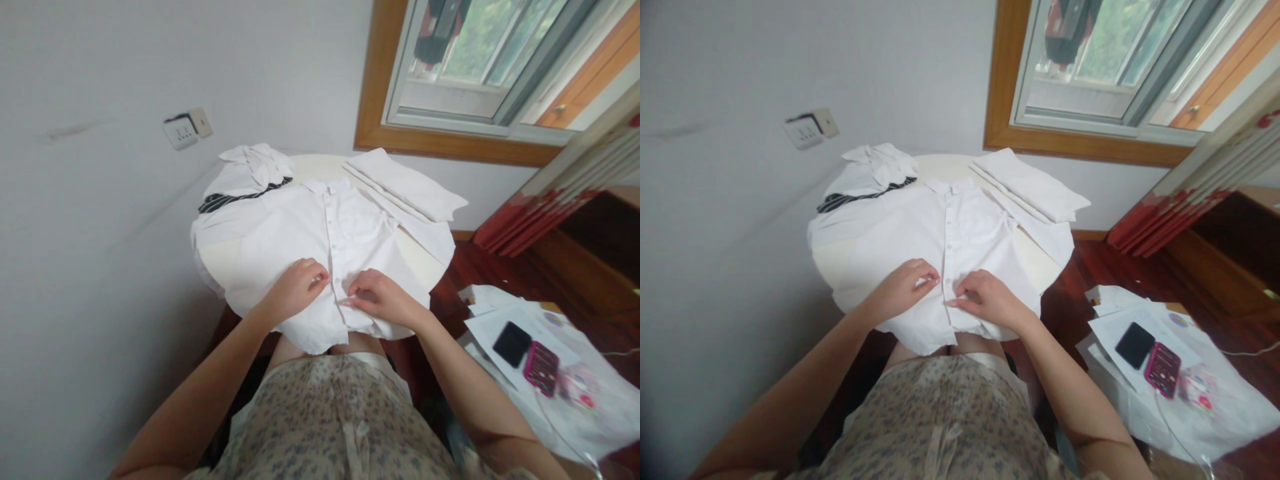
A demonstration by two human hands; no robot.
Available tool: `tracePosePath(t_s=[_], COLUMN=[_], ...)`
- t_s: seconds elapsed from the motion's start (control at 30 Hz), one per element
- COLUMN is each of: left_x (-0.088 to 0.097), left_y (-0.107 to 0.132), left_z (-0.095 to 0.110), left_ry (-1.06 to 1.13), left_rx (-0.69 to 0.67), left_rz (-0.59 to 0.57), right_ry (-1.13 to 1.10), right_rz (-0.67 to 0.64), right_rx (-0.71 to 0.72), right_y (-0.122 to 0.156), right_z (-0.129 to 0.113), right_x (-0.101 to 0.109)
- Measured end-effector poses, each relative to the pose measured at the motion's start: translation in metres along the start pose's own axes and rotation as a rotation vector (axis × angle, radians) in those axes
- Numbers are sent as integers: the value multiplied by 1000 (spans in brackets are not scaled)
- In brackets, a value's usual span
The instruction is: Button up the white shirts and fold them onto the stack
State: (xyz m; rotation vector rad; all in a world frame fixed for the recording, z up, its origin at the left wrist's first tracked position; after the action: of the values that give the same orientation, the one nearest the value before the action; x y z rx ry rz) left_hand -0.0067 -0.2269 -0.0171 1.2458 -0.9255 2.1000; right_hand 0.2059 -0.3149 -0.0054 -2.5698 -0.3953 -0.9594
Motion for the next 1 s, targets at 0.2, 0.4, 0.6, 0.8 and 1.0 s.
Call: tracePosePath(t_s=[0.2, 0.4, 0.6, 0.8, 1.0], left_x=[-4, -6, -13, -27, -38], left_y=[16, 41, 50, 48, 54], left_z=[22, 48, 68, 85, 101], left_ry=[86, 29, -52, 20, 349], left_rx=[22, 89, 114, 150, 280], left_rz=[-78, -3, 38, 126, 64], right_ry=[186, 6, -256, -262, -74], right_rz=[-41, -8, 83, 143, 114], right_rx=[49, 22, -103, -164, -72], right_y=[7, 1, 2, 4, 10], right_z=[-2, 4, 5, 5, 2], right_x=[-6, -9, -6, -8, -9])
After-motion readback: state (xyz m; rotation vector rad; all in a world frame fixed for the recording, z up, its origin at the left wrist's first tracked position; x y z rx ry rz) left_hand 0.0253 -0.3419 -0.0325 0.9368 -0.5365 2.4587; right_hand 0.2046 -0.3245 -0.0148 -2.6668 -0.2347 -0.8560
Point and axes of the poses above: each hand's wrist, its own y-axis away from the middle knuckle, its own x-axis out of the back of the hand, z = x × y, the point moved 1 cm from there along -y, towards the middle knuckle, and after that the axes turned 8 degrees about -y, right-handed, at the moved point
